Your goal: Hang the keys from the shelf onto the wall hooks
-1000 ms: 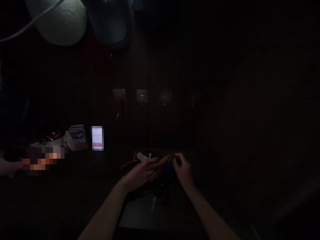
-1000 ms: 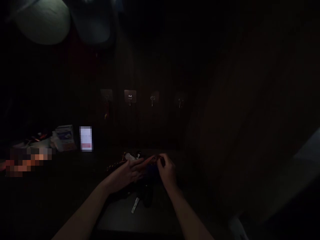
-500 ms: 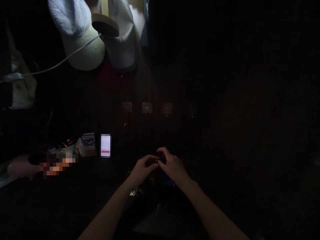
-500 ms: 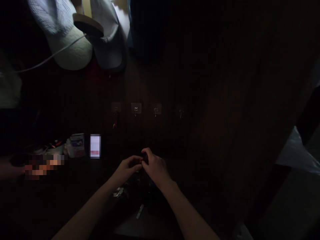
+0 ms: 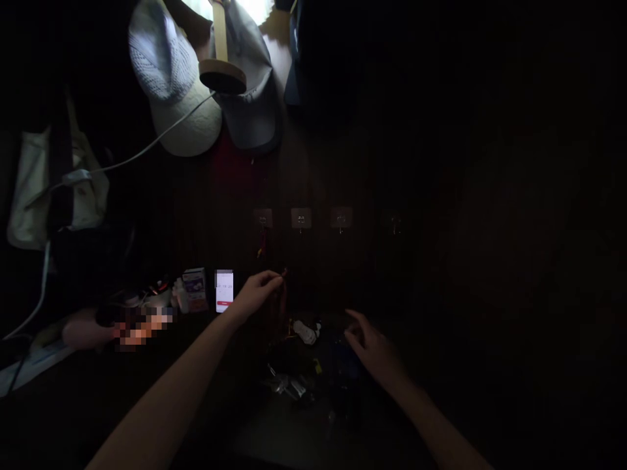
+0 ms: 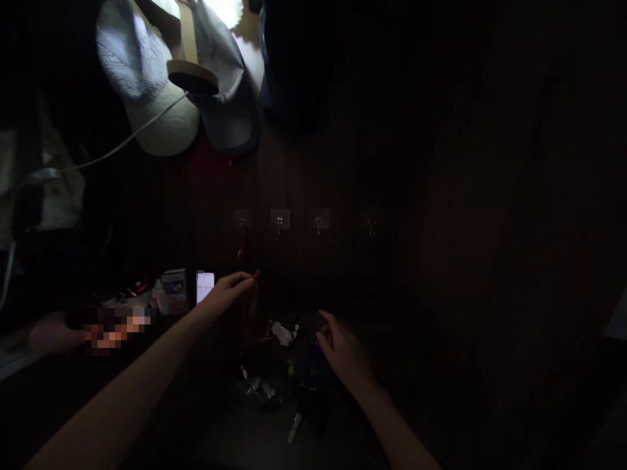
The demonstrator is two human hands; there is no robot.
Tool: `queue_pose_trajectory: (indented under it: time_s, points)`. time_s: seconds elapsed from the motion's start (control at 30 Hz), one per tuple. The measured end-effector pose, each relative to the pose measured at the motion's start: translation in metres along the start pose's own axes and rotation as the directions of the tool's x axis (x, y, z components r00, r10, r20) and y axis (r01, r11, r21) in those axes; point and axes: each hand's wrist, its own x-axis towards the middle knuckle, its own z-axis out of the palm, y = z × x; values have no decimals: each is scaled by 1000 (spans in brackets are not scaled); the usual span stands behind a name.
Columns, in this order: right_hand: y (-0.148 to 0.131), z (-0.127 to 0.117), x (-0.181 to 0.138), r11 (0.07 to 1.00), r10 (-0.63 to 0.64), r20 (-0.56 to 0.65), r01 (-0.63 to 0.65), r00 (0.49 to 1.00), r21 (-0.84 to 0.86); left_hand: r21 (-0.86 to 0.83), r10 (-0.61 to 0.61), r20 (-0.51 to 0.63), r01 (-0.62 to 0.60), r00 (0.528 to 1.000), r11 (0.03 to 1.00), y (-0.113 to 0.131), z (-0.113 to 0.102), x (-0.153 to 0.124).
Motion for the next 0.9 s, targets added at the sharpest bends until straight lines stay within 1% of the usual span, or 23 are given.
queue_pose_trajectory:
  time_s: [0.07,0.13,0.2,0.27,0.37,0.5,0.57,0.7,0.9]
  points:
    - [23,8,-7,1000,16,-114,-17,993,-8,59,31,-106,-25,994,998,2,-14,18]
    - [42,16,-12,999,15,-209,-21,978,-24,101,77,-215,-56,973,993,5,-26,36]
    - [53,22,-15,999,6,-250,-15,968,-34,118,125,-273,-96,954,988,10,-36,52]
    - [58,26,-15,999,-9,-253,-1,967,-39,152,163,-316,-120,935,981,15,-42,67]
    - [58,29,-14,999,-24,-254,12,967,-48,190,180,-361,-117,915,975,21,-47,86]
    - [57,29,-14,999,24,-277,-37,961,-40,191,176,-391,-107,903,976,22,-47,109]
    - [57,28,-14,998,40,-269,-50,962,-32,190,170,-410,-98,896,977,20,-47,118]
    - [53,26,-16,998,57,-254,-62,966,-12,196,138,-476,-48,868,979,15,-47,131]
    - [48,23,-17,996,93,-216,-90,972,20,189,60,-534,51,843,981,7,-44,138]
